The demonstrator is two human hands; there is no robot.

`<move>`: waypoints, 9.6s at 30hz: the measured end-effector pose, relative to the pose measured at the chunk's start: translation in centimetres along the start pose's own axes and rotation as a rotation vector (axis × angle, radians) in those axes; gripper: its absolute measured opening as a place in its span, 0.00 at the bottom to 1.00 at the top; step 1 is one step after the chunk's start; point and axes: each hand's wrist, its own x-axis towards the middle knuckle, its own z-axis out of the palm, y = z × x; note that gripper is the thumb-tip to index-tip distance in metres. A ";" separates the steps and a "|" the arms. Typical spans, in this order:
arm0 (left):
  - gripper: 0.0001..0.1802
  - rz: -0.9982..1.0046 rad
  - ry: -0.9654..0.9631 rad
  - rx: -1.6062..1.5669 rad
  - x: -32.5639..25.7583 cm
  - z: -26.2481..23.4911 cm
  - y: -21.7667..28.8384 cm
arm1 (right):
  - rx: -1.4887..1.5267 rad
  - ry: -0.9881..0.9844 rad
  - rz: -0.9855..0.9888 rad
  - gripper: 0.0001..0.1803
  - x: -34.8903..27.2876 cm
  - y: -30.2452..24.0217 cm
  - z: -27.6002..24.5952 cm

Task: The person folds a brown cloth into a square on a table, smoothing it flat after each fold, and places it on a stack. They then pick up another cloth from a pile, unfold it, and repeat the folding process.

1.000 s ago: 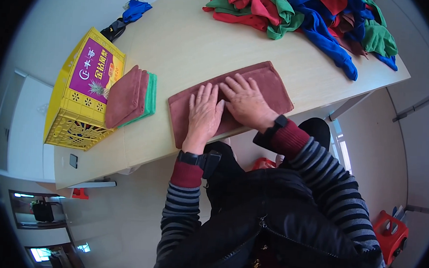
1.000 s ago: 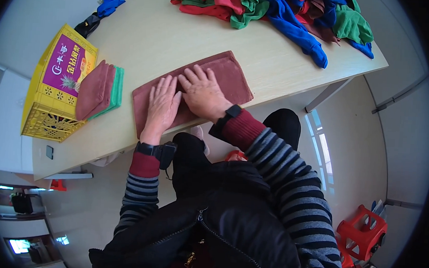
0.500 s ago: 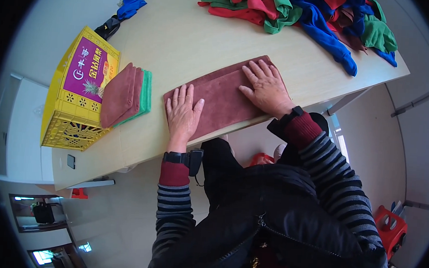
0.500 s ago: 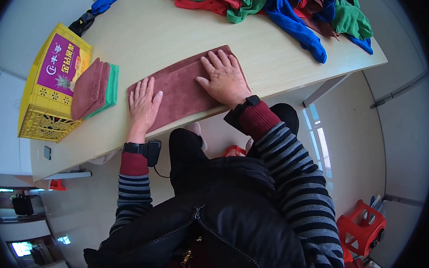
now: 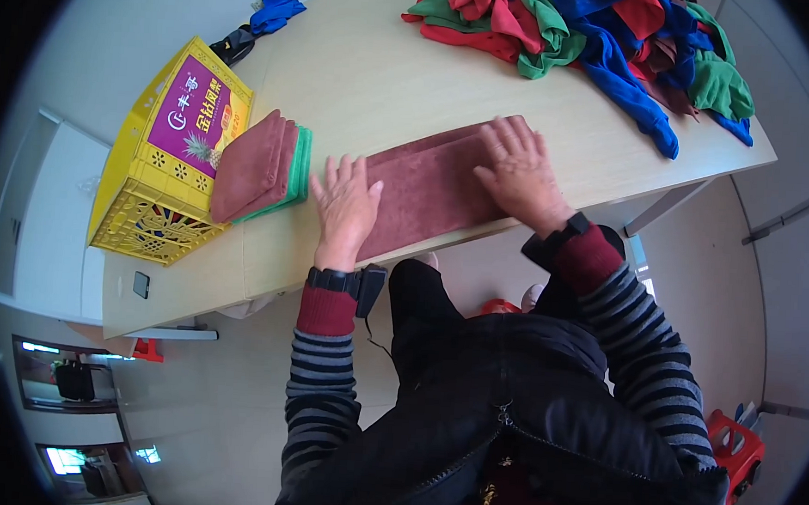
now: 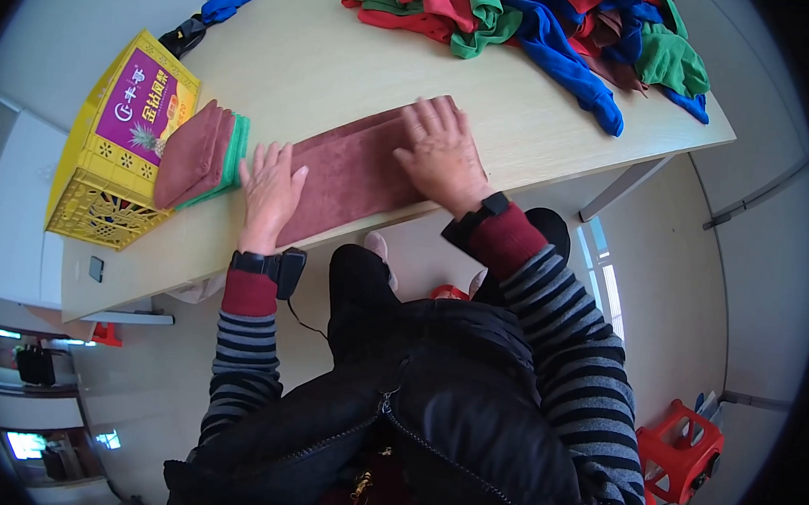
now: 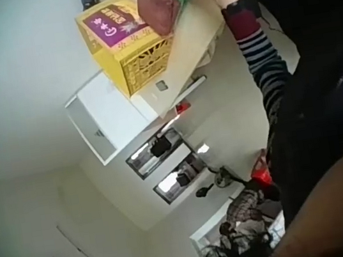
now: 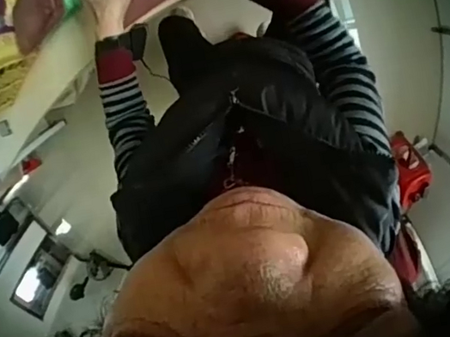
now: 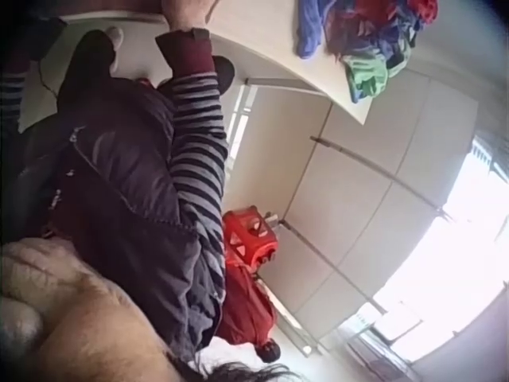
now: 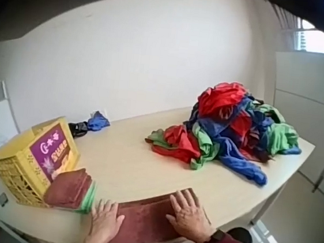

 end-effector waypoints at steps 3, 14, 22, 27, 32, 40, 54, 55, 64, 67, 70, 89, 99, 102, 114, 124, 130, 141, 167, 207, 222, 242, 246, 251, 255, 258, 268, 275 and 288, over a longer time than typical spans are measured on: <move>0.24 0.209 0.041 -0.222 2.9 0.2 1.0 | 0.155 0.003 -0.204 0.36 -0.8 -3.9 -0.3; 0.18 0.165 -0.258 -0.542 8.3 2.7 3.0 | 0.251 -0.020 -0.506 0.38 -6.7 -6.4 0.2; 0.15 0.088 -0.335 -0.746 8.9 3.6 3.0 | 0.263 -0.059 -0.485 0.38 -6.5 -6.3 0.2; 0.17 0.063 -0.426 -0.733 9.2 3.7 3.1 | 0.229 -0.061 -0.492 0.39 -6.5 -6.4 0.4; 0.12 0.201 -0.159 -0.643 8.4 4.0 3.8 | 0.218 -0.053 -0.487 0.39 -6.5 -6.3 0.6; 0.11 0.212 -0.101 -0.512 8.0 4.0 4.3 | 0.203 -0.067 -0.478 0.39 -6.8 -6.5 0.2; 0.23 0.202 0.158 -0.223 3.3 1.9 4.3 | 0.565 -0.292 -0.402 0.35 -3.9 -4.2 -1.1; 0.26 0.238 0.194 -0.225 2.4 1.9 4.0 | 0.500 -0.212 -0.394 0.34 -3.3 -4.3 -0.7; 0.33 0.208 -0.109 -0.312 -1.2 3.4 2.8 | 0.204 -0.119 -0.309 0.34 -0.4 -4.4 2.2; 0.35 0.086 -0.114 -0.211 -1.5 4.1 0.9 | 0.152 -0.117 -0.271 0.34 -0.1 -3.3 2.5; 0.37 -0.020 -0.139 -0.206 -2.2 4.0 -0.7 | 0.091 -0.101 -0.208 0.34 -0.4 -0.9 2.7; 0.24 -0.540 -0.070 -0.334 -3.6 1.6 -1.3 | 0.128 -0.013 -0.203 0.31 -0.6 -4.6 0.7; 0.16 -0.729 -0.199 -1.957 -4.4 3.3 -7.5 | 0.086 -0.050 -0.196 0.30 -0.6 -6.6 3.1; 0.16 -0.747 -0.192 -2.041 -4.0 1.4 -7.7 | 0.066 -0.063 -0.219 0.30 -0.3 -7.6 3.0; 0.28 -0.284 -0.112 -1.949 4.8 -6.2 2.0 | 0.139 -0.034 -0.325 0.29 -0.8 -10.7 2.9; 0.38 -0.200 -0.112 -1.125 8.6 0.6 10.9 | 0.274 -0.105 -0.471 0.20 -6.7 -8.2 -0.3; 0.37 -0.113 -0.109 -0.852 8.1 -0.8 14.9 | 0.269 0.035 -0.479 0.18 -7.3 -7.3 1.5; 0.24 0.021 0.055 -0.922 4.7 -1.7 9.3 | 0.353 0.093 -0.409 0.27 -7.6 -7.1 3.0; 0.36 0.212 -0.031 -0.423 -0.6 4.0 5.7 | 0.269 -0.042 -0.145 0.34 0.9 -5.6 2.9; 0.28 0.381 0.046 -0.050 -5.2 -1.2 9.0 | 0.191 0.083 -0.152 0.31 0.8 -3.3 2.9; 0.31 0.424 0.103 -0.053 -6.8 -1.9 8.3 | 0.226 0.093 -0.173 0.32 0.7 -3.3 2.7; 0.31 0.078 -0.092 -0.433 3.5 4.5 5.0 | 0.273 0.007 -0.262 0.31 4.7 -4.3 2.1; 0.30 0.076 -0.025 -0.457 3.7 4.4 5.0 | 0.282 0.043 -0.239 0.29 4.6 -3.9 3.4; 0.27 0.060 0.041 -0.434 2.3 3.8 4.6 | 0.384 0.177 -0.355 0.26 3.0 -4.2 1.2; 0.26 -0.054 0.042 -0.346 0.4 1.2 5.0 | 0.487 0.027 -0.233 0.21 -1.5 -4.4 -3.2; 0.24 -0.111 0.031 -0.248 -1.4 0.1 5.8 | 0.457 -0.076 -0.300 0.17 -1.1 -2.5 -2.4; 0.25 -0.042 0.095 -0.165 -3.1 -2.8 7.7 | 0.321 0.053 -0.193 0.24 1.1 -2.8 -1.0; 0.36 0.278 0.030 -0.484 2.5 2.3 8.2 | 0.183 0.049 -0.140 0.34 0.6 -2.5 3.3; 0.40 0.226 -0.034 -0.512 3.1 4.0 7.7 | 0.275 0.051 -0.099 0.34 0.3 -2.6 2.9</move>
